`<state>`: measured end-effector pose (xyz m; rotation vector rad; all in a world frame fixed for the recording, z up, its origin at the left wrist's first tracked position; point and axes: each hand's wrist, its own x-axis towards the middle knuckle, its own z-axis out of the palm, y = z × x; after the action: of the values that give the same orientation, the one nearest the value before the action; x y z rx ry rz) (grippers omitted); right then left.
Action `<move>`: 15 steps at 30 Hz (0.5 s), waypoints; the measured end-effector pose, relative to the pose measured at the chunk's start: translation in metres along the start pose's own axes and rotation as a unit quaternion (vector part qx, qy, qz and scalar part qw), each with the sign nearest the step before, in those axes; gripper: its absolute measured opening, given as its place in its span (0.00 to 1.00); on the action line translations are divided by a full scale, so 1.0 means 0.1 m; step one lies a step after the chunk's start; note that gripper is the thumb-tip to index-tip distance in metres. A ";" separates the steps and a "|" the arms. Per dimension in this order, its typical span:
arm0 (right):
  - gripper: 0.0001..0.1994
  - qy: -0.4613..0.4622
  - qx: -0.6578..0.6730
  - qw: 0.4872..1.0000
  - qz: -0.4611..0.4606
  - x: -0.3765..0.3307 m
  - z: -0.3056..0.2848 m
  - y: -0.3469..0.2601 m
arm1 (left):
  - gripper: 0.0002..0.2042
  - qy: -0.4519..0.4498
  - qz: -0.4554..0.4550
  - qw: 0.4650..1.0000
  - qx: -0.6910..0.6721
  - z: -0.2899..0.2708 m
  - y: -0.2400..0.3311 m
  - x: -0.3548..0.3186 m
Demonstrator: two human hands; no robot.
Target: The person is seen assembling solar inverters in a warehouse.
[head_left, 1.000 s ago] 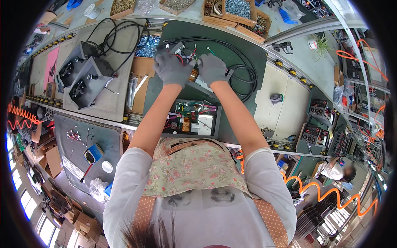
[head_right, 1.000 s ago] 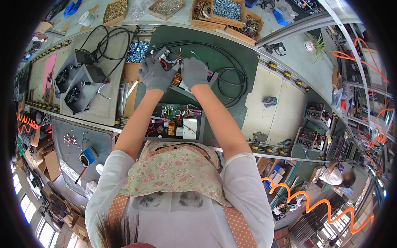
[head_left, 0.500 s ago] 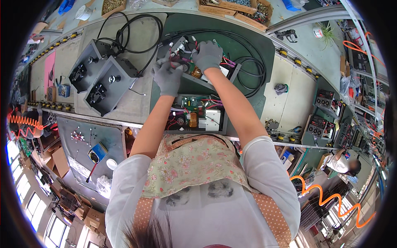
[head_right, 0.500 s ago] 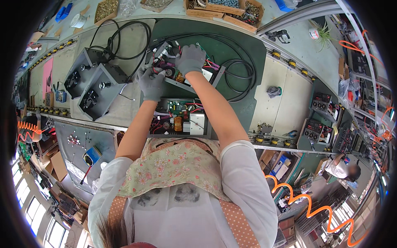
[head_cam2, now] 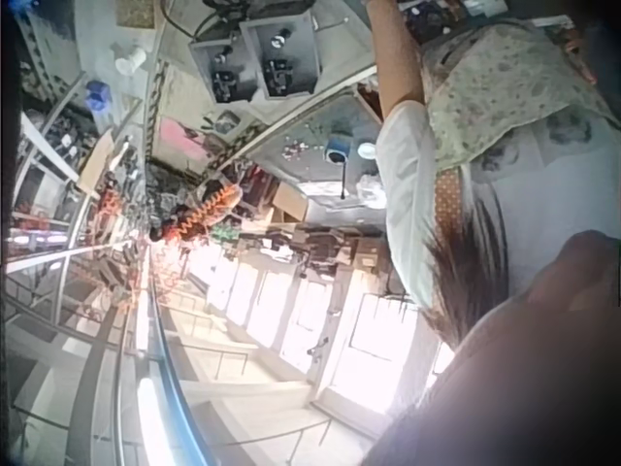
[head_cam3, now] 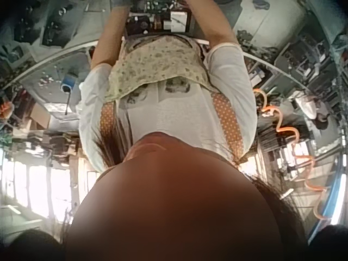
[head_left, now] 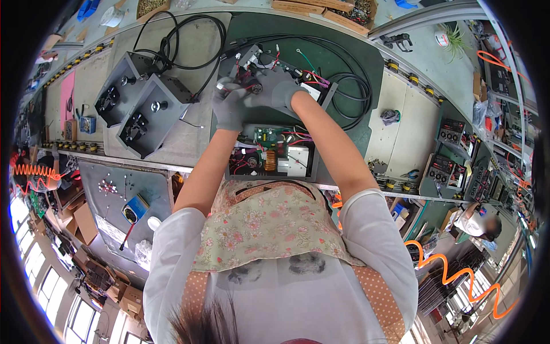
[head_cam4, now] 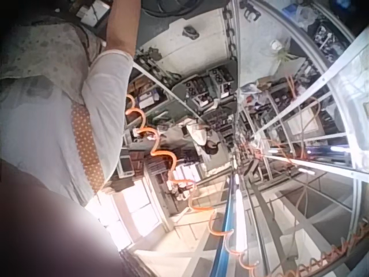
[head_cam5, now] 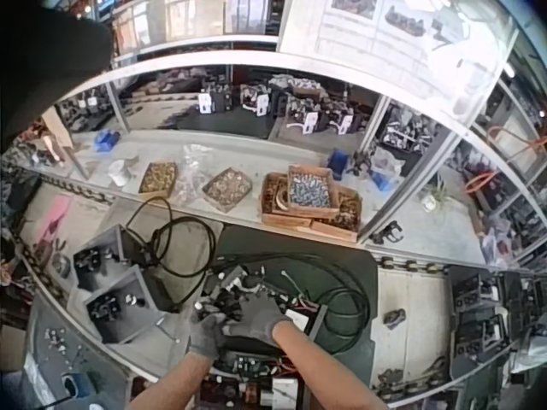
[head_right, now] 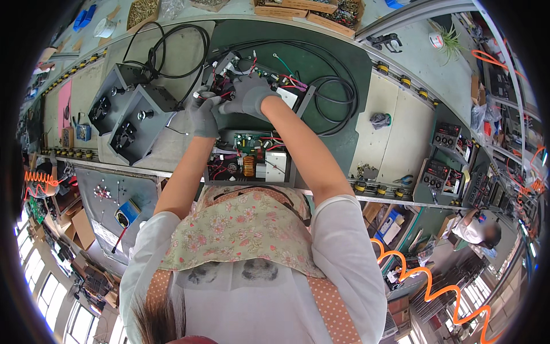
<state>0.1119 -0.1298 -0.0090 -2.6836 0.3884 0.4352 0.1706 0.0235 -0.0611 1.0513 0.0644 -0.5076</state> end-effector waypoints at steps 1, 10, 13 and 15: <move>0.43 -0.065 -0.036 0.997 -0.018 0.01 -0.10 -0.03 | 0.21 0.001 0.000 1.000 0.000 0.00 0.02 0.00; 0.31 -0.051 -0.046 0.992 0.103 0.21 -0.01 -0.30 | 0.24 -0.007 -0.020 0.999 -0.035 -0.04 -0.12 0.03; 0.32 -0.025 -0.024 0.996 0.081 0.25 0.08 -0.21 | 0.25 -0.004 -0.020 0.999 -0.026 -0.03 -0.18 0.05; 0.31 -0.011 -0.026 0.996 0.079 0.24 0.12 -0.18 | 0.25 0.011 -0.018 1.000 0.012 -0.01 -0.19 0.04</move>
<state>0.1370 -0.1133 -0.0222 -2.7058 0.5925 0.5274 0.1658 0.0153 -0.0780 1.0809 0.0975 -0.5296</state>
